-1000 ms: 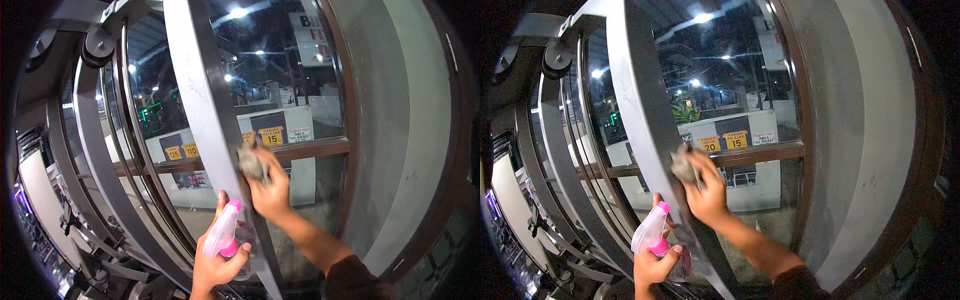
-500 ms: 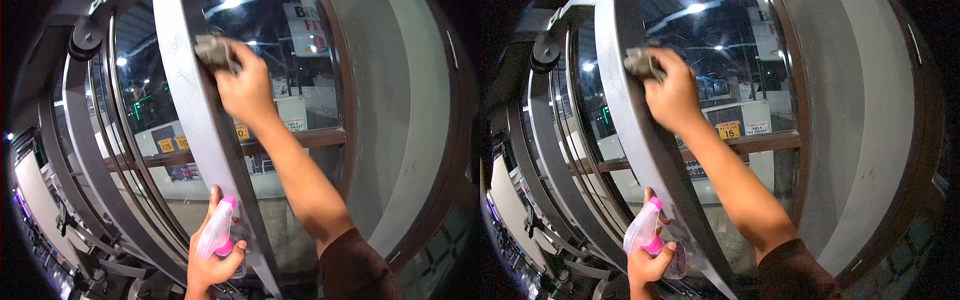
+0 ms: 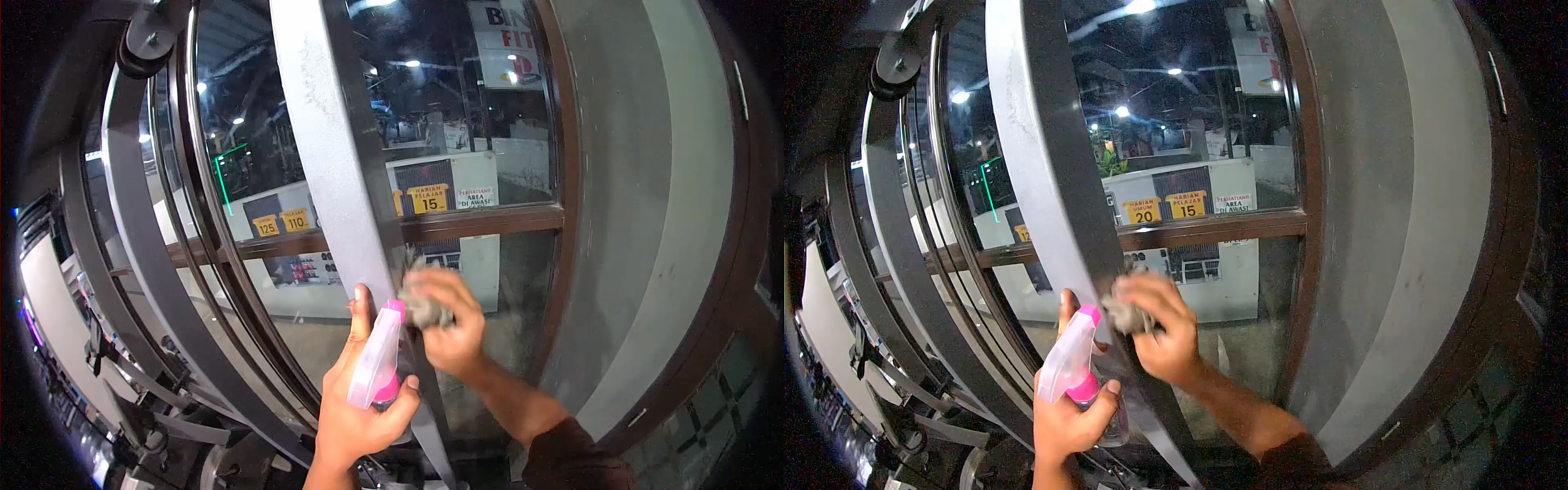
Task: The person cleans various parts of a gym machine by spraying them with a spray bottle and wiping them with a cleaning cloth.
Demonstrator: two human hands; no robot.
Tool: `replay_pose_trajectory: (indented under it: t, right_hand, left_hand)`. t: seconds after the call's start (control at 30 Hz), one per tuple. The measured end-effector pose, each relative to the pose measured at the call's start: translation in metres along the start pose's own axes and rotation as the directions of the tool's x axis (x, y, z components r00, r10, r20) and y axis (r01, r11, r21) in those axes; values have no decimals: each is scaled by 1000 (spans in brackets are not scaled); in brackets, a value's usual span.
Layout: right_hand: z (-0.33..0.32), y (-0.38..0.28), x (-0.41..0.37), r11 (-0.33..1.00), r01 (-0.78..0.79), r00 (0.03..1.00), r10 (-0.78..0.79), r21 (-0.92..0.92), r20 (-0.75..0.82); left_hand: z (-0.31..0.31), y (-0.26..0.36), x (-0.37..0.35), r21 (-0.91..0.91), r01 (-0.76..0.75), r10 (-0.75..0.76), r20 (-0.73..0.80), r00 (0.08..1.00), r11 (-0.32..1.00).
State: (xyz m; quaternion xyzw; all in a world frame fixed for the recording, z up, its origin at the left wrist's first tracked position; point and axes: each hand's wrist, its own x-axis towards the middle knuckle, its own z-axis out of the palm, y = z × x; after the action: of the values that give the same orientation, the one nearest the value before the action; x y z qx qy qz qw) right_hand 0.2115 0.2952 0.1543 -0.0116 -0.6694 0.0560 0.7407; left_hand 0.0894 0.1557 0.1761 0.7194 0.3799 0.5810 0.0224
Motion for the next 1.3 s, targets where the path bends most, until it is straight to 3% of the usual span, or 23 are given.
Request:
replay_pose_trajectory:
  t: [0.1, 0.23, 0.37, 0.43, 0.47, 0.57, 0.6, 0.63, 0.67, 0.7, 0.77, 0.8, 0.97, 1.07, 1.23, 1.3]
  right_hand:
    - [19, 9, 65, 995, 100, 992, -101, -11, -75]
    - [43, 19, 166, 995, 78, 987, -69, 61, -143]
    - [60, 5, 254, 975, 183, 960, -149, 127, -237]
    - [68, 2, 288, 883, 123, 991, -90, 453, -94]
    - [62, -4, 285, 966, 95, 990, -68, 241, -120]
    - [54, 8, 272, 930, 253, 967, -249, 266, -48]
    - [50, 7, 255, 955, 292, 944, -297, -55, -146]
    - [42, 6, 240, 961, 259, 962, -265, -91, -63]
    - [39, 9, 223, 967, 254, 967, -254, 2, -24]
    - [34, 5, 201, 958, 283, 959, -284, -52, -20]
    - [26, -4, 150, 983, 151, 988, -153, 101, 7]
    - [15, 2, 130, 963, 269, 962, -269, -1, 51]
    - [-3, -17, 40, 995, 103, 988, -104, 9, 118]
    - [3, -21, 54, 992, 122, 989, -118, -45, 93]
    - [30, -8, 131, 966, 254, 963, -257, -42, -80]
    - [46, 1, 176, 968, 242, 960, -229, 70, -159]
  left_hand:
    - [-4, 2, 0, -16, 39, -39, 26, 999, 999]
    - [-5, 1, 0, -2, 30, -30, 23, 999, 1000]
    - [-5, -3, 0, -47, 16, -16, 9, 1000, 999]
    - [-5, -5, 0, -63, 17, -17, 6, 1000, 998]
    - [-5, -4, 0, -70, 25, -24, 11, 1000, 997]
    - [-7, -4, 2, -53, 5, -3, 27, 1000, 999]
    - [-8, -4, 2, -40, -11, 13, 32, 999, 999]
    - [-8, -2, 3, -47, 7, -5, 34, 999, 999]
    - [-8, -1, 3, -54, 23, -21, 36, 999, 998]
    - [-7, 0, 3, -54, 30, -28, 37, 999, 998]
    - [-6, 0, 3, -49, 26, -24, 34, 999, 998]
    - [-5, 0, 3, -48, 24, -22, 30, 999, 999]
    - [-3, 1, 2, -83, 40, -38, 20, 999, 996]
    - [-2, 1, 2, -86, 39, -37, 17, 999, 996]
    - [-3, -3, 1, -36, 19, -18, 23, 1000, 999]
    - [-4, -4, 1, -45, 12, -10, 23, 1000, 999]
